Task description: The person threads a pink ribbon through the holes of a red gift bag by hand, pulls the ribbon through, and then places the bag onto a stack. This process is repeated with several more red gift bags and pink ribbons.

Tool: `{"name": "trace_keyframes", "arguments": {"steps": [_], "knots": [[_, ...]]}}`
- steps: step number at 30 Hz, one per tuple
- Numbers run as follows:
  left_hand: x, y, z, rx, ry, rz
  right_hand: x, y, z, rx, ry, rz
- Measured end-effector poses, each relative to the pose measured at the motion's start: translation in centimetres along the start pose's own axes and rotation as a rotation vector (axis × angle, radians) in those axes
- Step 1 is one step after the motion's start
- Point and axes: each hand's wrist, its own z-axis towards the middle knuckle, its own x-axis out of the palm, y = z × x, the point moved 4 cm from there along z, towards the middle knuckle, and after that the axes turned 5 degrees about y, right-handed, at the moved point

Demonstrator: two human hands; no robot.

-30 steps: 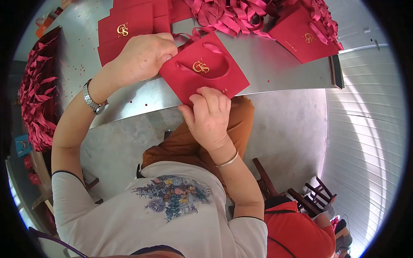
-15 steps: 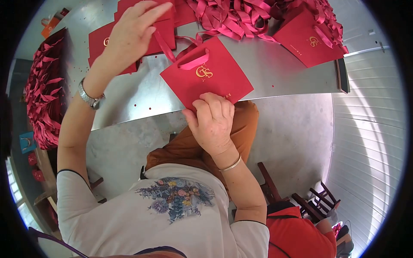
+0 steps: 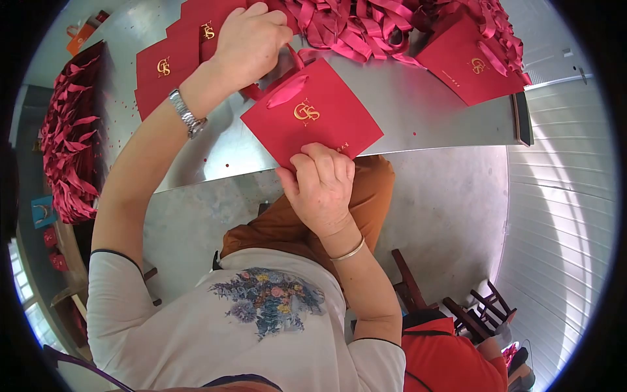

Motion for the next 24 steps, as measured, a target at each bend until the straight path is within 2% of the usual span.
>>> {"name": "trace_keyframes", "arguments": {"steps": [4,6,8,9,11,13,15,17,18,19,21,23,24], "knots": [[0.5,-0.3,0.2,-0.07,0.037,-0.037,-0.1,0.1,0.0,-0.001,-0.006,0.016],[-0.3,0.4,-0.4,-0.124,-0.066,-0.124,-0.1,0.2,-0.1,0.004,-0.011,0.005],[-2.0,1.8,-1.6,-0.132,-0.332,-0.402,0.0,0.2,0.0,0.003,-0.025,-0.003],[-3.5,2.0,-3.1,-0.226,-0.34,-0.452,0.1,0.2,-0.2,0.001,-0.049,-0.007],[-3.4,2.2,-6.9,-0.486,-0.173,-0.788,0.4,0.1,-0.4,-0.001,-0.087,-0.013],[-2.7,0.6,-10.4,-0.602,0.29,-0.887,0.7,0.1,-0.7,0.006,-0.138,0.003],[-2.3,-2.1,-12.0,-0.65,0.367,-1.145,1.2,-0.1,-1.1,0.0,-0.174,0.016],[-1.1,-3.6,-11.8,-0.652,0.348,-1.126,1.4,-0.2,-1.6,-0.013,-0.197,0.028],[-0.7,-4.4,-11.5,-0.643,0.214,-1.195,1.5,-0.1,-1.7,-0.009,-0.211,0.039],[-0.6,-5.2,-11.3,-0.638,0.203,-1.197,1.4,-0.2,-1.7,-0.006,-0.229,0.048],[-1.6,-6.3,-10.7,-0.723,-0.015,-1.59,0.2,-0.2,-1.7,-0.01,-0.224,0.079],[-1.5,-6.4,-9.6,-0.695,-0.012,-1.64,-2.1,-0.9,-1.8,0.009,-0.247,0.179],[-1.8,-6.3,-8.9,-0.632,-0.018,-1.65,-3.6,-1.6,-1.7,0.038,-0.328,0.029]]}}
